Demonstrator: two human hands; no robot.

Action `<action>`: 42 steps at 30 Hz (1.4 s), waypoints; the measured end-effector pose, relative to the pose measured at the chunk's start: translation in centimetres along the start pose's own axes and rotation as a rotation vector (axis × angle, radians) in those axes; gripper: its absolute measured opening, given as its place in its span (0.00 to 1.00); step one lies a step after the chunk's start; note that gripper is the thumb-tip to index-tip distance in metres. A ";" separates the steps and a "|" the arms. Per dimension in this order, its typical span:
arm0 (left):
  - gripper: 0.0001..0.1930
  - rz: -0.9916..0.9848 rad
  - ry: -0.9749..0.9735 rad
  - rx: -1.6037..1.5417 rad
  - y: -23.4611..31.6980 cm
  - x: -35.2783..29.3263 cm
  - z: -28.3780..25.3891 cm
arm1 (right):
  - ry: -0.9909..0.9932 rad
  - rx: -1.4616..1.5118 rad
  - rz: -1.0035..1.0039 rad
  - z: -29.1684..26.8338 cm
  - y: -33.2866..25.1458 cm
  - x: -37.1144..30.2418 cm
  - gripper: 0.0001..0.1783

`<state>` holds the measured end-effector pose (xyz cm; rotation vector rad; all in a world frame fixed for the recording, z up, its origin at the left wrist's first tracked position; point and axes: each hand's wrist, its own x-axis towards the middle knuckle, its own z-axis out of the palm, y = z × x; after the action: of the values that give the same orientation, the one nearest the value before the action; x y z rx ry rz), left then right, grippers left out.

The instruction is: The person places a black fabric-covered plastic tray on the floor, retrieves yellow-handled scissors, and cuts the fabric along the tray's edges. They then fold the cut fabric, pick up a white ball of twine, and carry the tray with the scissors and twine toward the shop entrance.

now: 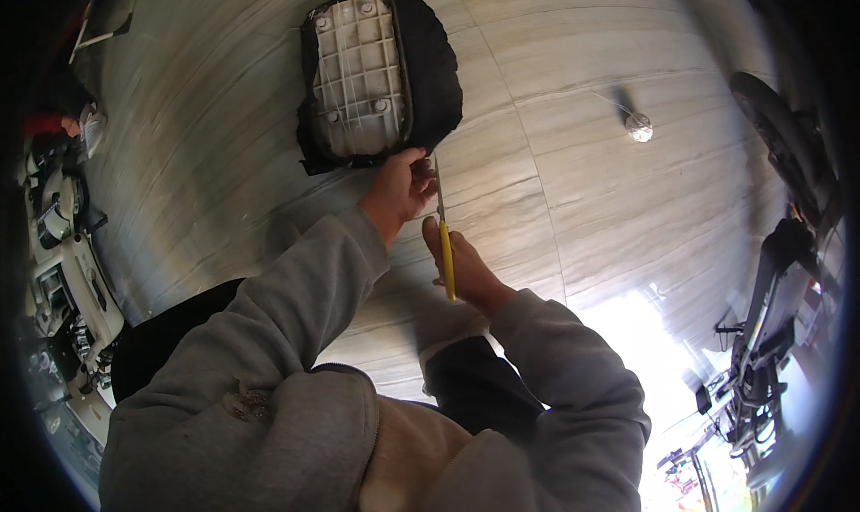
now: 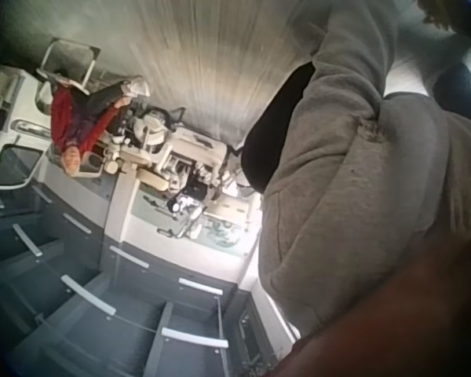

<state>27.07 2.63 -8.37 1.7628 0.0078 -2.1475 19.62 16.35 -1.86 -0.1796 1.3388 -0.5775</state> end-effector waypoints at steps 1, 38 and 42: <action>0.09 0.004 -0.076 0.008 0.1 0.1 -0.3 | -0.043 0.057 0.070 0.2 -0.2 0.2 0.43; 0.08 -0.114 -0.261 0.119 1.3 0.5 -1.7 | 0.062 0.248 -0.128 1.8 -1.4 4.6 0.35; 0.07 -0.117 -0.229 0.144 1.6 -0.3 -1.2 | 0.036 0.241 -0.129 1.2 -2.0 5.1 0.34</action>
<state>28.71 1.51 -8.03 1.6156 -0.1070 -2.4792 20.80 11.92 -5.07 -0.0587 1.2867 -0.8494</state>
